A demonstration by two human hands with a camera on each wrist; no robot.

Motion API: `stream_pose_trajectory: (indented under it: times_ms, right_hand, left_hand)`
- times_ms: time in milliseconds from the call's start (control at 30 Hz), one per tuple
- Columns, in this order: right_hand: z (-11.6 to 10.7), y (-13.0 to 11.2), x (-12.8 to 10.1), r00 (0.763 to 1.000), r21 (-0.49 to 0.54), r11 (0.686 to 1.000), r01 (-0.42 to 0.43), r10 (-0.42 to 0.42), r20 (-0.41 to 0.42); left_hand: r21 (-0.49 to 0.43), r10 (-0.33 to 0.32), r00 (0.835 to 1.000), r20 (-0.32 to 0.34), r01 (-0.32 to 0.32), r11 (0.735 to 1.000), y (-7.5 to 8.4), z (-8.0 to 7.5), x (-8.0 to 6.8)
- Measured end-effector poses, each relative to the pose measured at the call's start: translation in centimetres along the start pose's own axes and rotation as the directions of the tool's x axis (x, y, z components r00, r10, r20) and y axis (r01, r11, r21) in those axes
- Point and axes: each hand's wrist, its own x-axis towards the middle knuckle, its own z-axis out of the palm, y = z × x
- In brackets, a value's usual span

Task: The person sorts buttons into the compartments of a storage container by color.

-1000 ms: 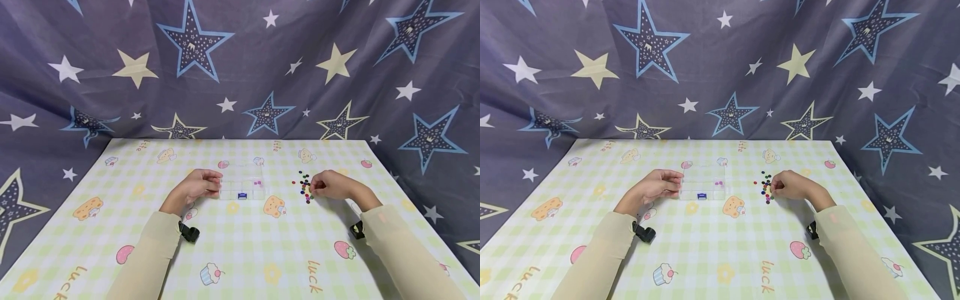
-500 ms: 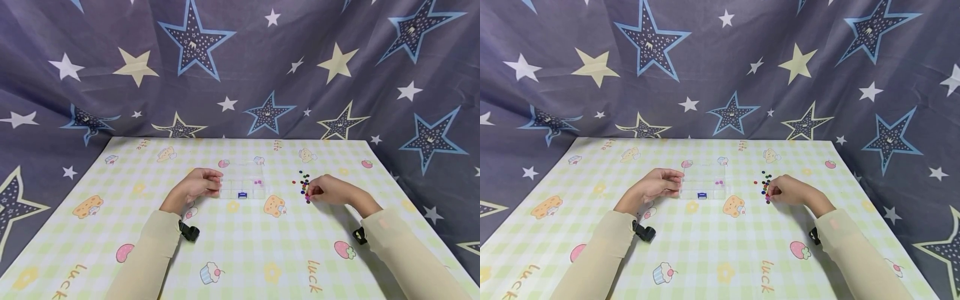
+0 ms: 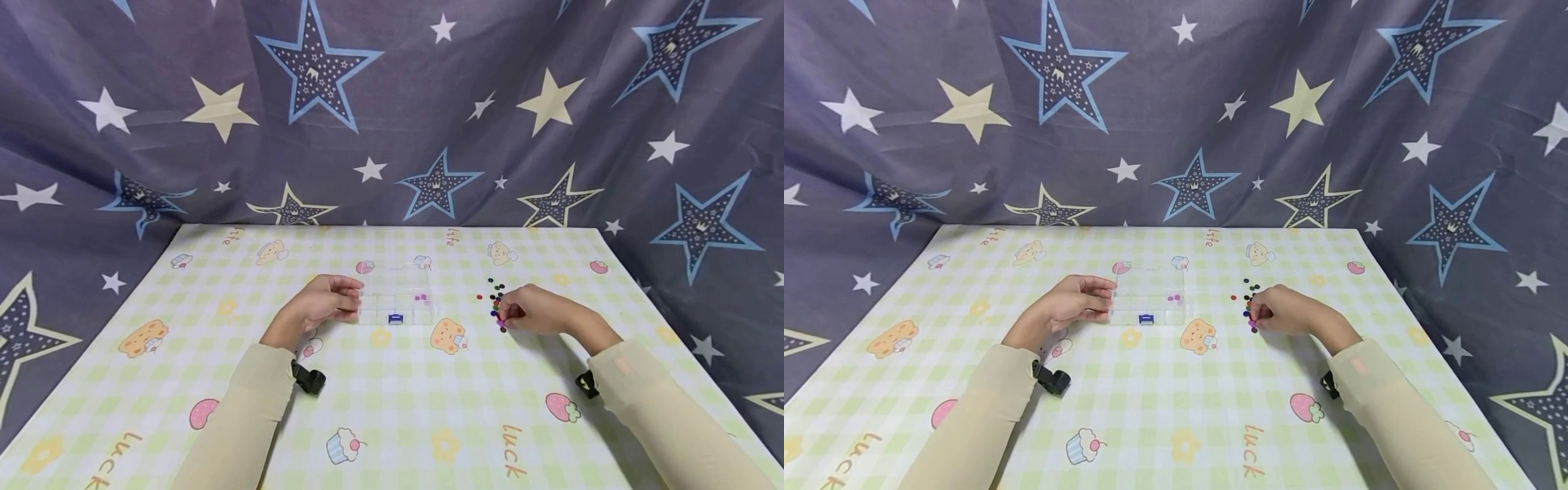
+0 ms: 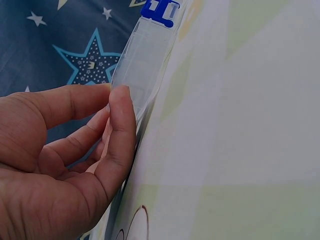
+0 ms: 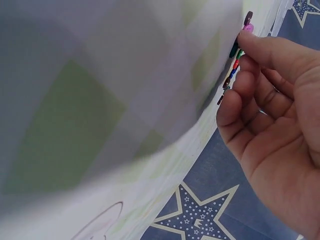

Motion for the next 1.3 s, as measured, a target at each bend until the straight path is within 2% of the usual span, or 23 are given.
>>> stream_pose_trajectory:
  times_ms: [433,700,867,1067,1300]
  right_hand:
    - [0.1,-0.5,0.3,1.000,0.020,1.000,-0.016,0.016,0.002]
    - [-0.1,-0.6,0.6,0.999,-0.012,1.000,0.012,-0.011,0.030]
    - [0.0,-0.5,0.3,0.998,0.011,1.000,0.026,-0.026,0.049]
    - [0.1,-0.2,0.4,0.999,0.062,0.998,0.030,-0.032,0.030]
    - [0.2,-0.2,1.5,1.000,0.085,0.996,-0.001,0.002,-0.006]
  left_hand:
    - [-0.002,0.000,1.000,-0.005,0.000,1.000,0.1,0.1,0.0]
    - [0.001,0.004,1.000,-0.004,-0.004,1.000,0.1,0.0,0.0]
    - [0.003,0.001,1.000,0.000,-0.001,1.000,0.1,0.1,0.0]
    - [0.007,-0.001,1.000,0.002,0.001,1.000,0.0,0.1,0.2]
    - [-0.003,0.006,1.000,-0.004,-0.006,1.000,-0.2,0.0,0.2]
